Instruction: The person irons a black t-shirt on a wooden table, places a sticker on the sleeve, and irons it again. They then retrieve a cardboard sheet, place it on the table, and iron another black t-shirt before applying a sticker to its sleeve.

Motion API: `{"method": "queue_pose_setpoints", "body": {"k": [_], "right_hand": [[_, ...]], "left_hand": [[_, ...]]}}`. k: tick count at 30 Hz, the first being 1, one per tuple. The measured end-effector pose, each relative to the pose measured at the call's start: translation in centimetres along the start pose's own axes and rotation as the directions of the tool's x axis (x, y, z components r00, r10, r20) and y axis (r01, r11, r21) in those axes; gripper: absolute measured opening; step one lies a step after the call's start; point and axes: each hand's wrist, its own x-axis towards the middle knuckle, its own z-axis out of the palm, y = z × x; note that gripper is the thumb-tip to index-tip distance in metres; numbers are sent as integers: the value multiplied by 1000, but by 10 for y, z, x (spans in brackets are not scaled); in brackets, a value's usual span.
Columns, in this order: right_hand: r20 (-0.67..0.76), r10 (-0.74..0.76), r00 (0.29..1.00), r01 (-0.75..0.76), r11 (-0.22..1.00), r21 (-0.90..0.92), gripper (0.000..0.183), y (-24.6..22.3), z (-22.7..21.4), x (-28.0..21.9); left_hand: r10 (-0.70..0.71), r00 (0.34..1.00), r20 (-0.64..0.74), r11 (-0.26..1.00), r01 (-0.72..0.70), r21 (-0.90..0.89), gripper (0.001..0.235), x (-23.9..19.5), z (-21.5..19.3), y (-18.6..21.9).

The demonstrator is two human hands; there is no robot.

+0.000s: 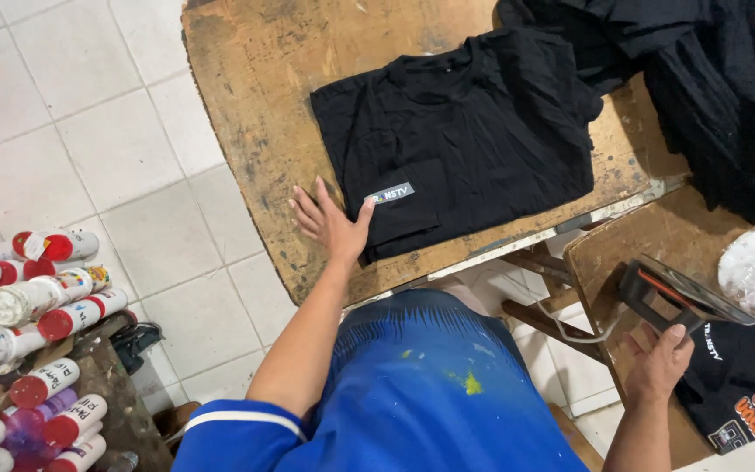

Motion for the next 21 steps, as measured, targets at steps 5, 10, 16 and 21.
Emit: {"method": "queue_pose_setpoints", "body": {"k": [5, 10, 16, 21], "right_hand": [[-10, 91, 996, -91, 996, -6, 38, 0, -5, -23], [159, 689, 707, -557, 681, -476, 54, -50, 7, -59], [353, 636, 687, -389, 731, -560, 40, -95, 78, -84], [536, 333, 776, -153, 924, -352, 41, -140, 152, -66]], "left_hand": [[81, 997, 20, 996, -80, -47, 96, -8, -14, -4], [-63, 995, 78, 992, 54, 118, 99, -3, -12, 11], [-28, 999, 24, 992, 25, 126, 97, -1, -1, 2], [57, 998, 11, 998, -56, -35, 94, -16, -33, 12]]}}
